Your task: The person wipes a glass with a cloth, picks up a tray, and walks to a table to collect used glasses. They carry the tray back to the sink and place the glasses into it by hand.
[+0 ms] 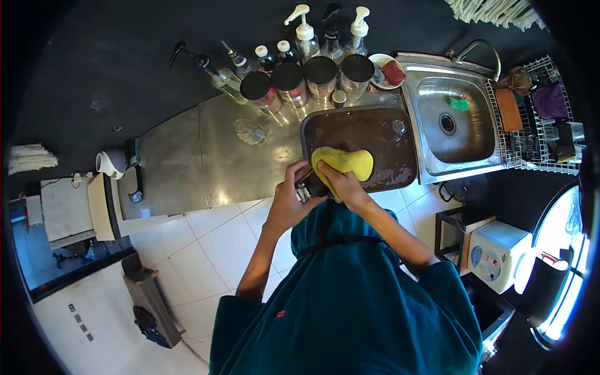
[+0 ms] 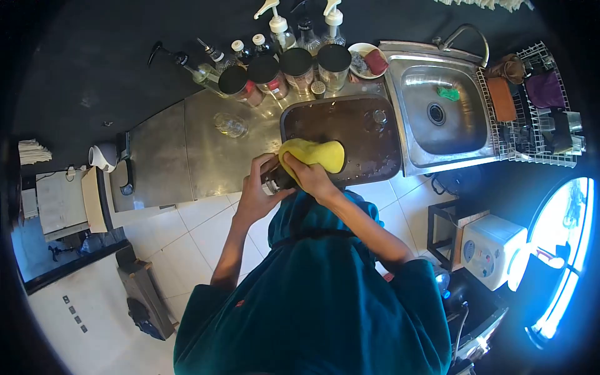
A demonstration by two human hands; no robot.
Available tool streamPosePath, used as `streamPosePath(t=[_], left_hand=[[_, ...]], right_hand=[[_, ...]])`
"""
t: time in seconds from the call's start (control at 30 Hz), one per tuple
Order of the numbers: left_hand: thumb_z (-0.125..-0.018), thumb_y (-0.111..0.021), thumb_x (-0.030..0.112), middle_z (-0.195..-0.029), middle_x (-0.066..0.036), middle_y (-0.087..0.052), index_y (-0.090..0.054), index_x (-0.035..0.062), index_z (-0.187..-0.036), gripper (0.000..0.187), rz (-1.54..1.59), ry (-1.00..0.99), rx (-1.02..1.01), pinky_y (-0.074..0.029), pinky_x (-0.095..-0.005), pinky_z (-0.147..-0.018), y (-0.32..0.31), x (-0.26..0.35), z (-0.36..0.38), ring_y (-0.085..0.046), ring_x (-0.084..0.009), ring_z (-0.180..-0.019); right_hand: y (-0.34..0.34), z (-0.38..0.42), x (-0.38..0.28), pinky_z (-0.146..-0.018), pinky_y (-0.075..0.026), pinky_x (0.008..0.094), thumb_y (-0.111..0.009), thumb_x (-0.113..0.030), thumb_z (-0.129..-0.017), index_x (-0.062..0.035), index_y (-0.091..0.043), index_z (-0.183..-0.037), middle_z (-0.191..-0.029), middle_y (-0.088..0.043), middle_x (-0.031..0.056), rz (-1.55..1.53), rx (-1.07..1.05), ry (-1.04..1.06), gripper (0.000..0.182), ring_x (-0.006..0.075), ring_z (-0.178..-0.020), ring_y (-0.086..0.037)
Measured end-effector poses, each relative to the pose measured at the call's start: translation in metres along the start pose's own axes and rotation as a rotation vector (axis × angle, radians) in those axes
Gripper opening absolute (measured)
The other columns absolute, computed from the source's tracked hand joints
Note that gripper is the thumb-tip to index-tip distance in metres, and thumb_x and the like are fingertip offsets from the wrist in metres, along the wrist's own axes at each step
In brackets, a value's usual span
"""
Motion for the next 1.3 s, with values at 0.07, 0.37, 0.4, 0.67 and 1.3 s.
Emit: streamPosePath(t=[0.07, 0.37, 0.4, 0.67, 1.3], left_hand=[[-0.068, -0.081, 0.008, -0.122, -0.025, -0.055, -0.030, 0.0045, -0.127, 0.078, 0.016, -0.001, 0.001, -0.047, -0.0393, -0.096, -0.008, -0.018, -0.007, -0.054, -0.0331, -0.118], [-0.071, -0.078, 0.010, -0.129, -0.017, -0.054, -0.036, 0.0049, -0.122, 0.066, 0.040, -0.105, 0.025, -0.048, -0.0356, -0.092, -0.056, -0.026, -0.036, -0.057, -0.0305, -0.113], [-0.072, -0.078, 0.010, -0.130, -0.016, -0.054, -0.036, 0.0041, -0.121, 0.065, 0.112, -0.075, 0.012, -0.047, -0.0329, -0.093, -0.060, -0.029, -0.040, -0.057, -0.0249, -0.115], [-0.071, -0.079, 0.023, -0.089, -0.015, -0.066, -0.048, 0.0072, -0.113, 0.054, -0.366, 0.114, 0.302, -0.051, -0.0361, -0.068, 0.022, -0.119, -0.064, -0.066, -0.0276, -0.078], [-0.074, -0.071, 0.031, -0.117, -0.014, -0.055, -0.052, 0.0099, -0.117, 0.052, -1.209, 0.134, 0.286, -0.040, -0.0431, -0.093, -0.008, -0.134, -0.152, -0.050, -0.0319, -0.111]], right_hand=[[0.016, -0.010, -0.003, -0.082, -0.044, 0.0278, -0.057, -0.030, -0.092, -0.0026, -0.060, -0.114, -0.103, -0.061, 0.0034, 0.028, 0.219, 0.310, 0.034, 0.0121, -0.094, -0.055], [0.096, -0.021, 0.008, -0.078, -0.047, 0.0419, -0.043, -0.039, -0.096, -0.0047, -0.048, -0.132, -0.103, -0.060, 0.0312, 0.930, 0.732, 0.512, 0.050, 0.0403, -0.097, -0.059], [0.112, -0.025, 0.010, -0.070, -0.048, 0.0444, -0.047, -0.018, -0.092, -0.0076, -0.035, -0.141, -0.097, -0.061, 0.0303, 0.891, 0.688, 0.278, 0.052, 0.0365, -0.088, -0.063], [0.326, 0.136, -0.076, -0.081, -0.044, 0.0282, -0.056, -0.040, -0.092, 0.0005, -0.058, -0.121, -0.105, -0.061, 0.0059, 0.027, 1.333, 0.571, 0.050, 0.0133, -0.089, -0.055], [0.344, 0.147, -0.022, -0.095, -0.039, 0.0317, -0.057, -0.045, -0.090, -0.0040, -0.058, -0.121, -0.112, -0.062, 0.0115, 0.293, 1.059, 0.096, 0.051, 0.0220, -0.106, -0.056]])
Point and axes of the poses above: each hand's wrist, its own z-axis away from the middle knuckle, its own y-axis out of the back of the hand, x = y × z, the point moved 9 cm from there along -z, towards the middle knuckle
